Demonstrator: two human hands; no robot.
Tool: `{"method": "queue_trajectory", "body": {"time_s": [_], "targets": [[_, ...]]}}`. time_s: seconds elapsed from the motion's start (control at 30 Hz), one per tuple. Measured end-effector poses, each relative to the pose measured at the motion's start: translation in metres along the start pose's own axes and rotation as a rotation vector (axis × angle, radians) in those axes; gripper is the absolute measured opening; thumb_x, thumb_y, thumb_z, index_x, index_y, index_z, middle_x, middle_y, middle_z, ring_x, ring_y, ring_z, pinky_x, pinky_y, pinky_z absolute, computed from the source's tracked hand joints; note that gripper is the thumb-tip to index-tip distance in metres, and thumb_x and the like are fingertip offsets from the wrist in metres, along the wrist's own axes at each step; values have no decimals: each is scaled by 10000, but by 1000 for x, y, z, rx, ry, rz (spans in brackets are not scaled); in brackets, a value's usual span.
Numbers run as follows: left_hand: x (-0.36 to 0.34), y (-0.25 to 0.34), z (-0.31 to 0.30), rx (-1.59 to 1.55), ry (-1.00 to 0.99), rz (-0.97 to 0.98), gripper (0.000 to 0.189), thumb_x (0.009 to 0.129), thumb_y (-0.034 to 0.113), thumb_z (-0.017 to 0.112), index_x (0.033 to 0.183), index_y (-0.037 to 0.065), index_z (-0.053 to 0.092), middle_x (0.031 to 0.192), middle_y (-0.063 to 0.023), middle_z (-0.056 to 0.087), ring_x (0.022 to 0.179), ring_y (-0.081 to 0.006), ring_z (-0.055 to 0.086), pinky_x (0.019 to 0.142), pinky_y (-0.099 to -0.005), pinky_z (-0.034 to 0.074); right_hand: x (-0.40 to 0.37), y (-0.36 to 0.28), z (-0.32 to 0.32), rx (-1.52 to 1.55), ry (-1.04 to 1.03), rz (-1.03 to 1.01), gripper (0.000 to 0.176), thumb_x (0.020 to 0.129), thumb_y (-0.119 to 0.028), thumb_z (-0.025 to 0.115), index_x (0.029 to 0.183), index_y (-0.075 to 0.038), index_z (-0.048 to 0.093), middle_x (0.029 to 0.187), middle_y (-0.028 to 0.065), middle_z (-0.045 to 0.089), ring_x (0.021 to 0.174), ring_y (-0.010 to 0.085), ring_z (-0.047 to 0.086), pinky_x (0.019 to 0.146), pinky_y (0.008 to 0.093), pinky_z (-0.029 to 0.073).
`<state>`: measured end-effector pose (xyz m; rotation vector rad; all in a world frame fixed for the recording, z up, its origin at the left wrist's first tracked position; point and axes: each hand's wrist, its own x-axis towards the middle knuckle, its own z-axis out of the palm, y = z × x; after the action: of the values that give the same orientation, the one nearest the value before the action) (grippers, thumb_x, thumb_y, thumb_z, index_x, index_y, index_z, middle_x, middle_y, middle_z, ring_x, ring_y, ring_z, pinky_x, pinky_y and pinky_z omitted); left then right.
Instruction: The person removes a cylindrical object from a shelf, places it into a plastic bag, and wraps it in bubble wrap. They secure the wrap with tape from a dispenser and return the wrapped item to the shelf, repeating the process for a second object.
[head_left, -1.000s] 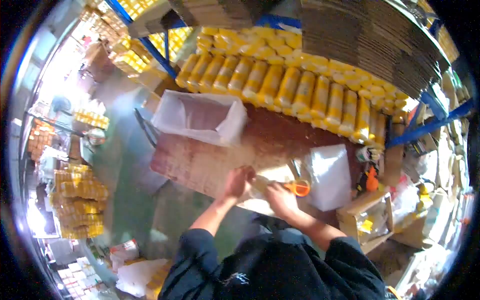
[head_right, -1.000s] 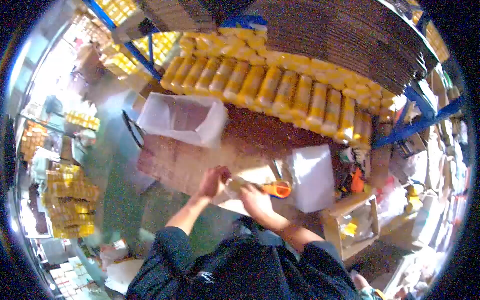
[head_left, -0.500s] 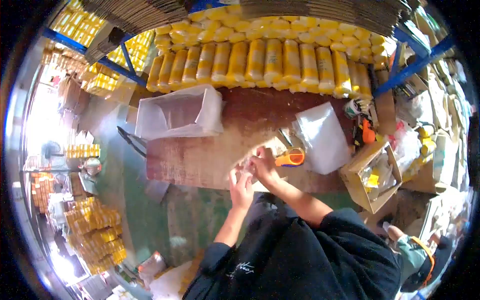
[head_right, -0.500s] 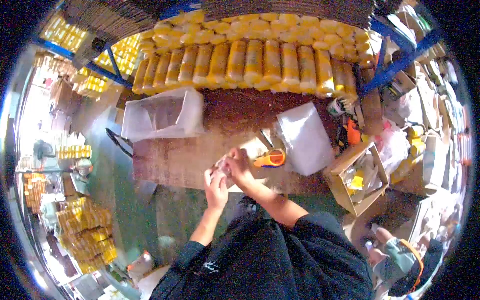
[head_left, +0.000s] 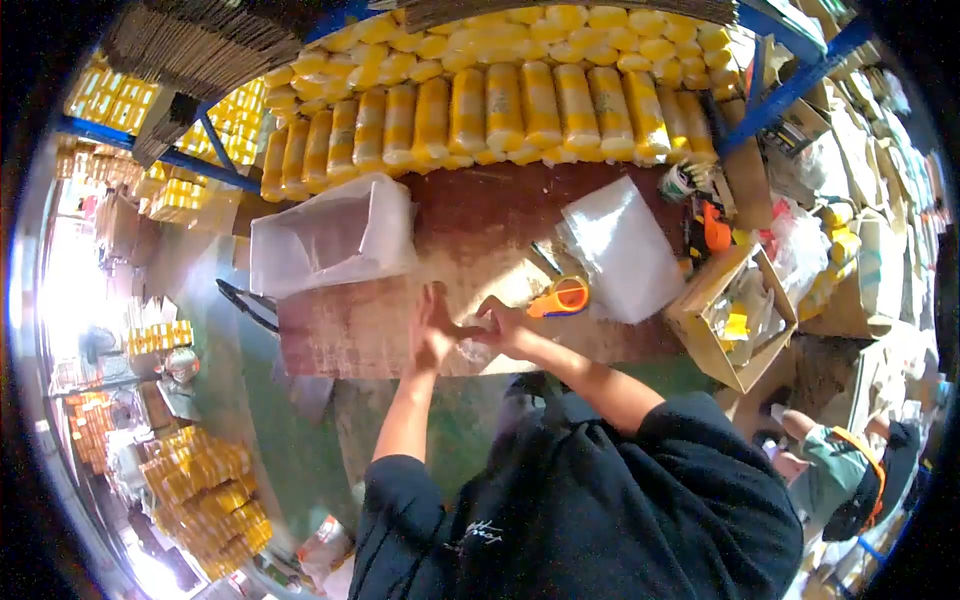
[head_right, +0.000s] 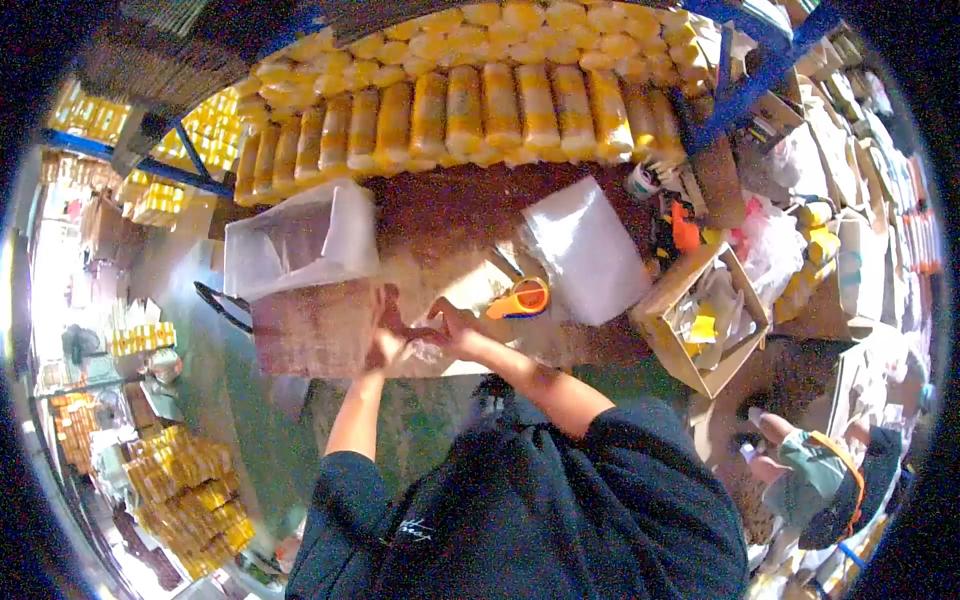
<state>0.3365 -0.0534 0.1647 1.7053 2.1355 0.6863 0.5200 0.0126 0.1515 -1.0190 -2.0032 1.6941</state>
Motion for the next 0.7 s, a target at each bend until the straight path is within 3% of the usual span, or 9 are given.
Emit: {"method": "queue_trajectory", "body": {"time_s": [0.1, 0.17, 0.23, 0.3, 0.4, 0.5, 0.57, 0.63, 0.7], "targets": [[-29, -1, 13, -20, 208, -156, 649, 741, 207, 859, 1241, 23, 489, 1149, -219, 557, 1064, -431, 551, 856, -496, 485, 7, -21, -8, 19, 2, 211, 441, 794, -313, 866, 1046, -97, 576, 628, -4, 518, 571, 118, 482, 530, 333, 399], [-73, -19, 53, -515, 103, -732, 535, 1008, 334, 615, 1411, 50, 406, 1315, -188, 563, 995, -330, 675, 795, -420, 557, 12, 16, 7, -11, 137, 45, 398, 776, -330, 864, 940, -86, 596, 626, 9, 535, 574, 125, 504, 539, 329, 424], [-84, 56, 33, -966, 102, -1022, 591, 1050, 375, 527, 1507, 96, 275, 1374, -165, 541, 1013, -304, 690, 737, -384, 601, 11, 12, 12, -126, 276, -33, 360, 781, -296, 854, 898, -82, 590, 612, 12, 525, 567, 124, 498, 541, 324, 434], [-78, 103, 24, -1268, 182, -1102, 644, 1056, 369, 511, 1548, 132, 170, 1350, -174, 545, 1030, -304, 689, 717, -374, 624, 2, 6, 16, -36, 260, 30, 266, 822, -203, 806, 844, -66, 580, 726, 41, 598, 662, 107, 561, 589, 311, 472], [-70, 87, 51, -1272, 407, -950, 606, 1005, 300, 638, 1470, 116, 296, 1345, -172, 542, 1002, -290, 693, 733, -366, 621, -8, 6, 25, 155, 116, 260, 267, 857, -202, 781, 828, -46, 566, 929, 70, 662, 816, 90, 608, 668, 289, 498], [-65, 81, 54, -1356, 499, -901, 559, 923, 107, 734, 1374, 72, 405, 1316, -151, 552, 1060, -298, 665, 775, -439, 638, -11, 22, 5, 416, 131, 88, 225, 877, -196, 762, 900, -39, 602, 927, 76, 653, 830, 105, 609, 708, 284, 504], [-63, 74, 45, -1421, 469, -887, 570, 907, 71, 736, 1371, 70, 406, 1297, -143, 566, 1100, -299, 648, 798, -477, 646, -23, 67, -27, -80, 266, -59, 426, 822, -101, 750, 1209, -13, 598, 957, 123, 625, 886, 232, 635, 820, 364, 528], [-61, 64, 39, -1388, 378, -911, 577, 892, 54, 740, 1375, 61, 423, 1287, -141, 577, 1117, -305, 639, 805, -481, 654, -30, 106, -43, -499, 491, 60, 546, 727, -86, 770, 1211, 46, 554, 1105, 223, 579, 1020, 397, 596, 900, 462, 494], [-65, 60, 34, -1374, 310, -896, 608, 859, 53, 775, 1372, 48, 447, 1274, -149, 580, 1086, -302, 656, 765, -433, 665, -45, 131, -63, -828, 382, -298, 579, 708, -142, 808, 1189, 61, 557, 1124, 234, 586, 1066, 417, 573, 942, 527, 464]]}}
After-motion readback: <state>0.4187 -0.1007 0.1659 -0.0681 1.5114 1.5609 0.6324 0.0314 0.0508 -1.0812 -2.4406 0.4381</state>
